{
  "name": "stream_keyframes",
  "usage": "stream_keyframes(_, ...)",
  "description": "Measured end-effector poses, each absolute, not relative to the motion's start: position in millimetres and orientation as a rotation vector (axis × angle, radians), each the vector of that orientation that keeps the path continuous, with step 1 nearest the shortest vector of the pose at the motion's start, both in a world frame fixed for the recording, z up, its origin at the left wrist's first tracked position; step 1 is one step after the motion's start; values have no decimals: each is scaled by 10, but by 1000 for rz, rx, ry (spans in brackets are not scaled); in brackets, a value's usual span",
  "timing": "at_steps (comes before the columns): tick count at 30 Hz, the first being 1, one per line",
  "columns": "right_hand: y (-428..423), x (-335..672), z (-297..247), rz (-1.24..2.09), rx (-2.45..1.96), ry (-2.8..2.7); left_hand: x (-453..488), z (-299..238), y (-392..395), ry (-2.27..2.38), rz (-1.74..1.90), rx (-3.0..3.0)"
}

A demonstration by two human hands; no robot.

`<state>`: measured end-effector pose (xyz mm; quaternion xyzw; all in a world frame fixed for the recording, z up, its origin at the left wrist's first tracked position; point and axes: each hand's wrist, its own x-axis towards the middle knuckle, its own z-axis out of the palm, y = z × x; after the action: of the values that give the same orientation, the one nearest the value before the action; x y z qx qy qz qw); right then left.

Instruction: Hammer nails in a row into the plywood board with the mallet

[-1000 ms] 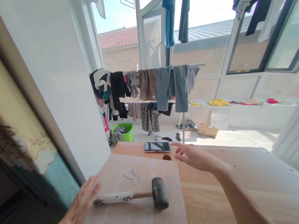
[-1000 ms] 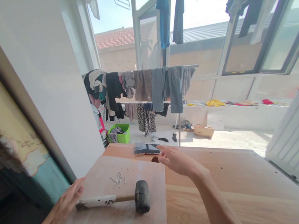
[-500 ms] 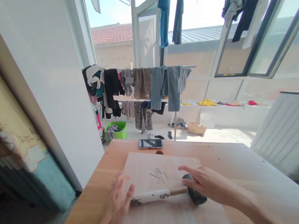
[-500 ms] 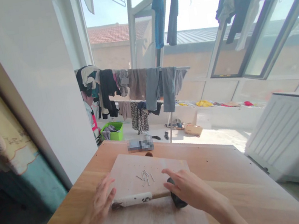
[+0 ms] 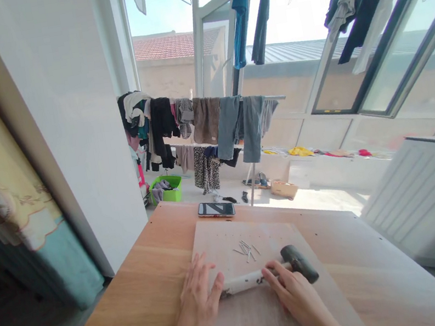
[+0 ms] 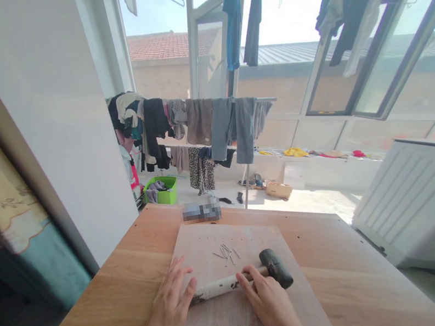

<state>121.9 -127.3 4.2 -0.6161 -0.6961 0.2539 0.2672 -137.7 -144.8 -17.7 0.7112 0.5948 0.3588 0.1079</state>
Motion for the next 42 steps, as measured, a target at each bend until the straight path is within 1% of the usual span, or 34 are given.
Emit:
stream_keyframes(3, -1300, 1210, -9, 669, -1618, -1686, -1401, -181, -1445, 1717, 1042, 2085)
stream_keyframes(8, -1319, 1233, -35, 908, -1545, -1394, -1414, -194, -1443, 1750, 973, 2075)
stream_keyframes(11, -1272, 1292, -19, 1009, -1479, -1226, -1386, -183, -1450, 1775, 898, 2166)
stream_keyframes(14, -1237, 1364, 8, 1009, -1420, -1137, -1355, -183, -1458, 1794, 809, 2287)
stream_keyframes(18, -1235, 1404, 31, 829, -1440, -1152, -1332, -178, -1456, 1826, 727, 2303)
stream_keyframes(23, -1241, 1370, 15, 755, -1519, -1191, -1314, -126, -1454, 1843, 696, 2253)
stream_keyframes(33, -1267, 1375, -50, 814, -1571, -1307, -1304, -102, -1457, 1810, 715, 2246)
stream_keyframes(42, -1276, 1341, -54, 890, -1542, -1261, -1223, -140, -1444, 1757, 862, 2156)
